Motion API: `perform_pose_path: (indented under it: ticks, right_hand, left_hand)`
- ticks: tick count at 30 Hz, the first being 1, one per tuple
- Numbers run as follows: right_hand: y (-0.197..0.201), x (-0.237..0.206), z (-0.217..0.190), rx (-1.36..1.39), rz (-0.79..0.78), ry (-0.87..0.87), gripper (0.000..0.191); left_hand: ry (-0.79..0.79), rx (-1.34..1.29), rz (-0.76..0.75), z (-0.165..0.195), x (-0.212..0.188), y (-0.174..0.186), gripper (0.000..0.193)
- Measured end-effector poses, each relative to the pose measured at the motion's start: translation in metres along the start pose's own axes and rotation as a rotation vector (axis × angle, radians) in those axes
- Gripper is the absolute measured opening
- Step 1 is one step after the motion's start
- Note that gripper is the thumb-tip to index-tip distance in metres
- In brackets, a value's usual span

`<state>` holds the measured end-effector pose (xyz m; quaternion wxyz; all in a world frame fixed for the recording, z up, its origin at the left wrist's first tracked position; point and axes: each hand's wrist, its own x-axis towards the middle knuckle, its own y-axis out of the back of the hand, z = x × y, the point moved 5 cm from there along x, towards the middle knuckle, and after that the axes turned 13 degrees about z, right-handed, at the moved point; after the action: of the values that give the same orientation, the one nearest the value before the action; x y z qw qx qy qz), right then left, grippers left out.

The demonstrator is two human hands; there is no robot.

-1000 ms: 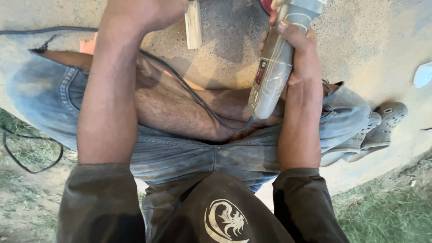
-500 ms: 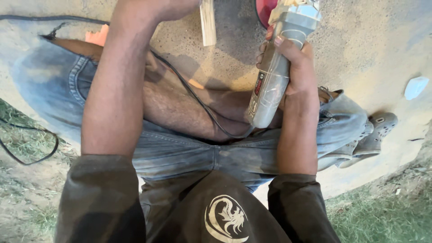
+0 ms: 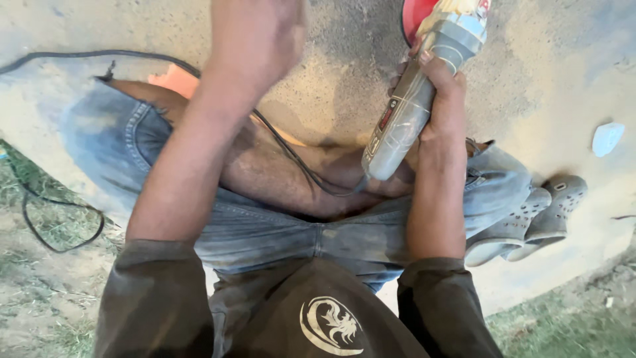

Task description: The person sits on the floor and uses an angle grinder with a sanding disc to smooth the surfaces of small wooden blocks. They hold each block with one hand and move the grinder over it, then place the finished block aside and pick up another.

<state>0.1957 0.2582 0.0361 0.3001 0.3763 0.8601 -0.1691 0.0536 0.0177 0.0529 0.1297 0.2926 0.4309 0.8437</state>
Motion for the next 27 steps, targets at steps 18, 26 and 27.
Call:
perform_pose_path:
  ticks: [18, 26, 27]
  right_hand:
    - [0.025, -0.012, -0.03, 0.116, -0.195, 0.157, 0.034]
    - [0.013, -0.039, -0.041, 0.08, -0.2, 0.167, 0.035]
    - [0.006, -0.042, -0.039, 0.073, -0.207, 0.154, 0.035]
  left_hand:
    - [0.427, -0.33, -0.023, 0.04, -0.102, -0.019, 0.073]
    - [1.008, -0.676, -0.059, 0.021, -0.102, -0.058, 0.064]
    - [0.841, -0.582, -0.046, 0.022, -0.096, -0.059, 0.061]
